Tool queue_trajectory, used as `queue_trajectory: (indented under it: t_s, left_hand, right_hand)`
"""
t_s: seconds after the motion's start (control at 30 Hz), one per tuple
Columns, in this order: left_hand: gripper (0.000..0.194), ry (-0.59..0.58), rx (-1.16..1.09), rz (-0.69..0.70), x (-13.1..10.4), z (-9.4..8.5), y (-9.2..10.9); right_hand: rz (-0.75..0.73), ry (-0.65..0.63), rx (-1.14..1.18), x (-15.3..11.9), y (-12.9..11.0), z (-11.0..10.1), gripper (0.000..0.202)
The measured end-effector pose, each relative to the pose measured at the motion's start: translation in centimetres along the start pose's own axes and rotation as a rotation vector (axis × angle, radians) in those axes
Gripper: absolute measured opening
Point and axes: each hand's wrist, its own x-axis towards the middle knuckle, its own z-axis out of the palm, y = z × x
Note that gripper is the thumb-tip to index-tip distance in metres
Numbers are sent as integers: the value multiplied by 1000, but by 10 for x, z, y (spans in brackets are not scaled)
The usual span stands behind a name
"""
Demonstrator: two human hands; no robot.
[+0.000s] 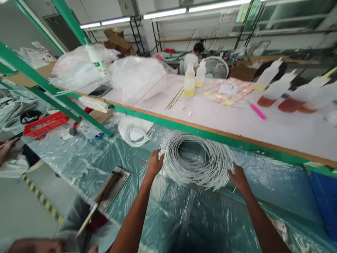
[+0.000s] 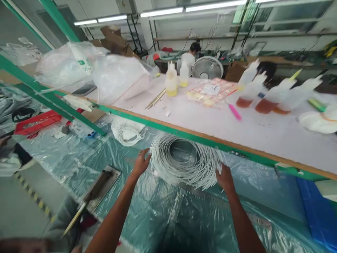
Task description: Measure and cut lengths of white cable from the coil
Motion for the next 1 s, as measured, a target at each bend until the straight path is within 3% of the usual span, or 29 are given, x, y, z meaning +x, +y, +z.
queue_trajectory:
  t_s: [0.1,0.23,0.3,0.37,0.43,0.53,0.67,0.83,1.0]
  left_hand:
    - [31,-298,160,111,-92,-38,-14]
    - [30,-583,413,-29,-217,-82,-19]
    - [31,-684,503,-85,-260,-89,-19]
    - [35,-747,606,-102,-289,-83,-17]
    - [37,-801,711,-100,-304,-70,-15]
    - [32,-820,812,-113,-310,-47,-12]
    - [43,-728,935,-155,-302,-34,-15]
    - [26,-909,890,-302,-300,-30,-28]
    - [28,-968,751,-200,-313,-17,-24]
  right_hand:
    - [50,-91,84,-49,26,5,73]
    - [175,-280,192,-153,56,1,67]
    - [253,-351,236,-205,63,0,65]
    - [327,-386,275,-248,64,1,64]
    - [381,-402,315,-280,61,5,64]
    - [394,-422,366,-303,51,11,67]
    - [384,-432,398,-308,41,12,73]
    - [424,-426,415,-311,49,8,71]
    - [424,-397,396,-324,60,1,68]
